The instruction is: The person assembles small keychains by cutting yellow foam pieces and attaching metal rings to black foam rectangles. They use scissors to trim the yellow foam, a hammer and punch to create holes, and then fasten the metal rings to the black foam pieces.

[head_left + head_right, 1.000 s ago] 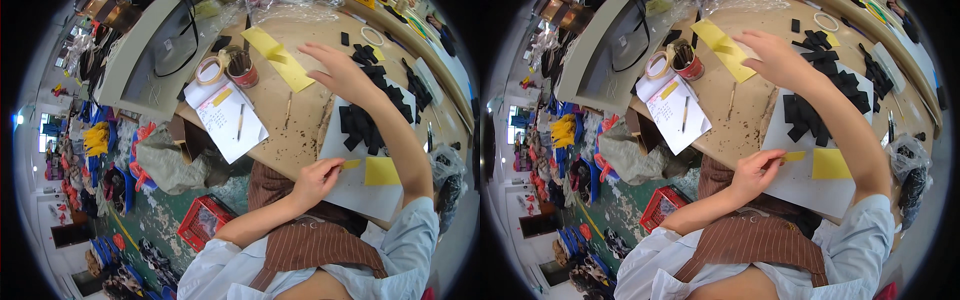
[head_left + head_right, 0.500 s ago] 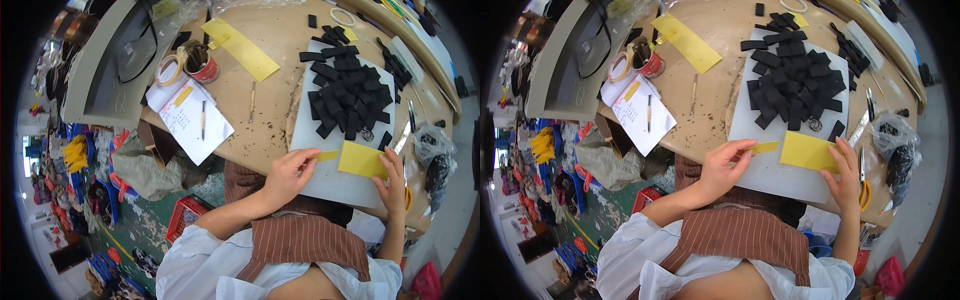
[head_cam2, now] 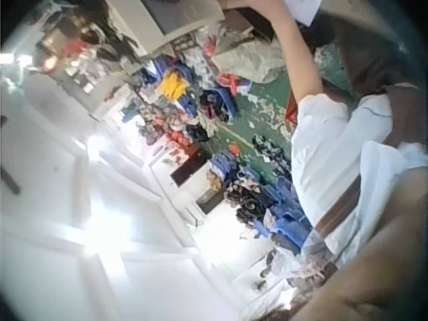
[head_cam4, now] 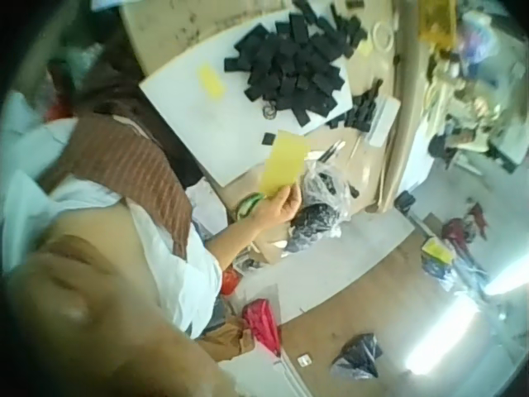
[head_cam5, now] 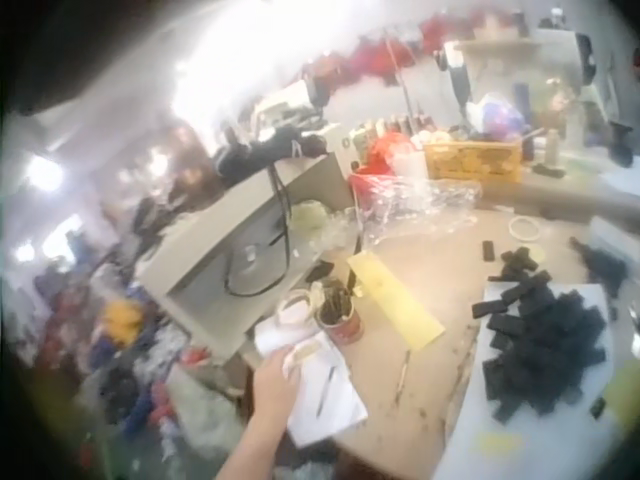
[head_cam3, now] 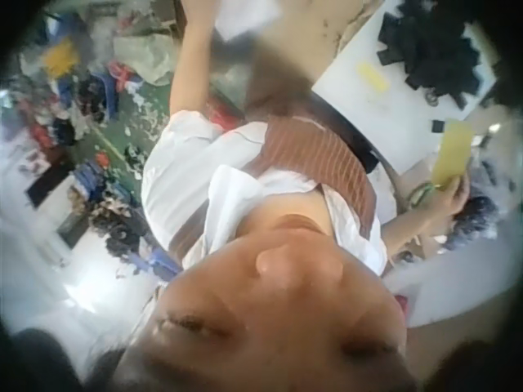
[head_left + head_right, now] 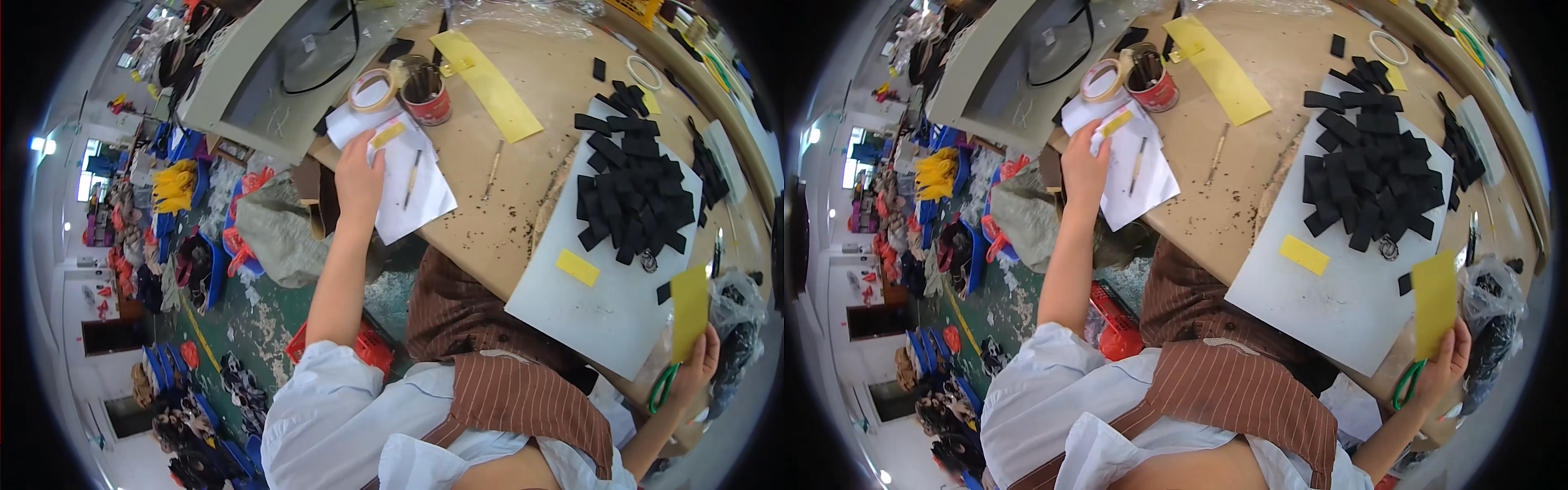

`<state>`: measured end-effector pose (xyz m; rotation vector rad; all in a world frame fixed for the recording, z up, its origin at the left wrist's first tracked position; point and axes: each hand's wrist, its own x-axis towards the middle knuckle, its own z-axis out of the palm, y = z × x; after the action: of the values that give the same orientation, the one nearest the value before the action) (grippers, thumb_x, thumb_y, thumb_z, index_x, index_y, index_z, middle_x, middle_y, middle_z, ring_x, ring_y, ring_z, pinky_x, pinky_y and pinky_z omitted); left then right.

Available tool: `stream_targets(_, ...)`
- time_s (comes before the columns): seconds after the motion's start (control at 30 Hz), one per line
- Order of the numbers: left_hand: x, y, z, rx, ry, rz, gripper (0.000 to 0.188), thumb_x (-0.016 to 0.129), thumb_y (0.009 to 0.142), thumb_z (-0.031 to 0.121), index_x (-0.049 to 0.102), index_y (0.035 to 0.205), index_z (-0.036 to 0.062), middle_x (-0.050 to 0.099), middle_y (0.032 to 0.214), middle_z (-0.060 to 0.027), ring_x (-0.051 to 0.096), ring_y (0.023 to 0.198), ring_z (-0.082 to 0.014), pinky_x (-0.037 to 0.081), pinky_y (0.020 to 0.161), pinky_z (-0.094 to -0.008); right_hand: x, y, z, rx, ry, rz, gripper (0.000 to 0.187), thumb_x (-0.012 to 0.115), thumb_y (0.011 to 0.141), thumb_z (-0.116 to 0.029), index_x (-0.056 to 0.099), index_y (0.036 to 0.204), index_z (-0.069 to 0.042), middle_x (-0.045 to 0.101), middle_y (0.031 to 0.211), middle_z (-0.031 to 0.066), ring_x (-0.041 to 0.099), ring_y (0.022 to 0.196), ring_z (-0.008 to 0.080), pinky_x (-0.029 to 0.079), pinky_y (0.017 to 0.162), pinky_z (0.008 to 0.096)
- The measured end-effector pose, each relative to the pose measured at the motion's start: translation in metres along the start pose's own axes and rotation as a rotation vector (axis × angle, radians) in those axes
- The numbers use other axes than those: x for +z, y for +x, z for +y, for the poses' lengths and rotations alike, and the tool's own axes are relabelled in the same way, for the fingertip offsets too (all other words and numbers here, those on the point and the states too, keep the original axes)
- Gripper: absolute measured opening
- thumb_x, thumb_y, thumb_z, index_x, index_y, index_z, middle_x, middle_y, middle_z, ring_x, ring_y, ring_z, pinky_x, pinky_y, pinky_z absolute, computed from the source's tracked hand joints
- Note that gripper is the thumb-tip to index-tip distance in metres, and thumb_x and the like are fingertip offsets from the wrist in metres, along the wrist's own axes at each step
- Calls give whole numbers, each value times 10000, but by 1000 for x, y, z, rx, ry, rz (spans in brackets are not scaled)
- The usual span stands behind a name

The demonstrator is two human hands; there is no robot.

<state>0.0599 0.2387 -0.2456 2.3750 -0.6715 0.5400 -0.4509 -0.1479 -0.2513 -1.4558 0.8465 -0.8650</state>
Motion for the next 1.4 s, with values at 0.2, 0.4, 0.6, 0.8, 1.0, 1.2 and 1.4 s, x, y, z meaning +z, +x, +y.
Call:
stream_targets(0.2, 12, 14, -34, -91, -105, -171, 293, 621, 852, 36, 608, 1139, -20, 682, 1036, -133, 669, 894, -269, 529, 775, -351, -24, 12, 16, 60, 103, 221, 310, 485, 994, -66, 486, 1286, 37, 581, 1234, 133, 580, 1116, 177, 464, 981, 292)
stream_targets(0.4, -40, 11, 59, -664, -1117, -377, 340, 605, 884, 11, 541, 1202, -90, 677, 1044, -136, 658, 916, -140, 546, 782, -255, -29, 1, 26, -6, -46, 273, 359, 468, 998, -62, 438, 1344, 31, 536, 1306, 140, 520, 1201, 188, 410, 1042, 315)
stream_targets(0.6, -62, 19, 105, -510, -1120, -443, 387, 643, 861, 15, 536, 1219, -83, 682, 1047, -144, 675, 941, -163, 552, 798, -250, -41, -5, 27, -36, -17, 348, 326, 453, 1003, -70, 468, 1313, 30, 537, 1300, 137, 506, 1212, 189, 395, 1051, 316)
stream_targets(0.8, -46, 32, 115, -443, -1064, -465, 392, 643, 856, 14, 534, 1218, -91, 677, 1071, -153, 674, 940, -168, 544, 800, -239, -56, -22, 30, -51, -79, 434, 301, 463, 999, -73, 494, 1279, 33, 558, 1271, 131, 528, 1177, 183, 415, 1020, 311)
stream_targets(1.0, -10, 84, 99, -390, -1035, -526, 426, 630, 848, 26, 505, 1231, -112, 655, 1091, -149, 657, 936, -146, 548, 787, -250, -65, -35, 40, -79, -81, 519, 270, 470, 992, -58, 532, 1237, 35, 590, 1228, 125, 563, 1127, 176, 436, 989, 300)
stream_targets(1.2, 40, 147, 87, 54, 22, -145, 488, 688, 806, 138, 545, 1223, -71, 629, 1157, -231, 615, 1084, -327, 501, 903, -374, -63, -41, 32, -97, -47, 567, 258, 472, 989, -50, 547, 1221, 33, 594, 1225, 124, 566, 1123, 178, 437, 995, 308)
stream_targets(1.4, 22, 50, 151, 405, -350, -353, 380, 714, 781, 84, 626, 1149, 50, 598, 1246, -165, 575, 1150, -331, 477, 949, -393, -70, -51, 16, -156, -26, 596, 260, 474, 989, -48, 546, 1227, 27, 579, 1251, 127, 550, 1154, 189, 425, 1011, 312)
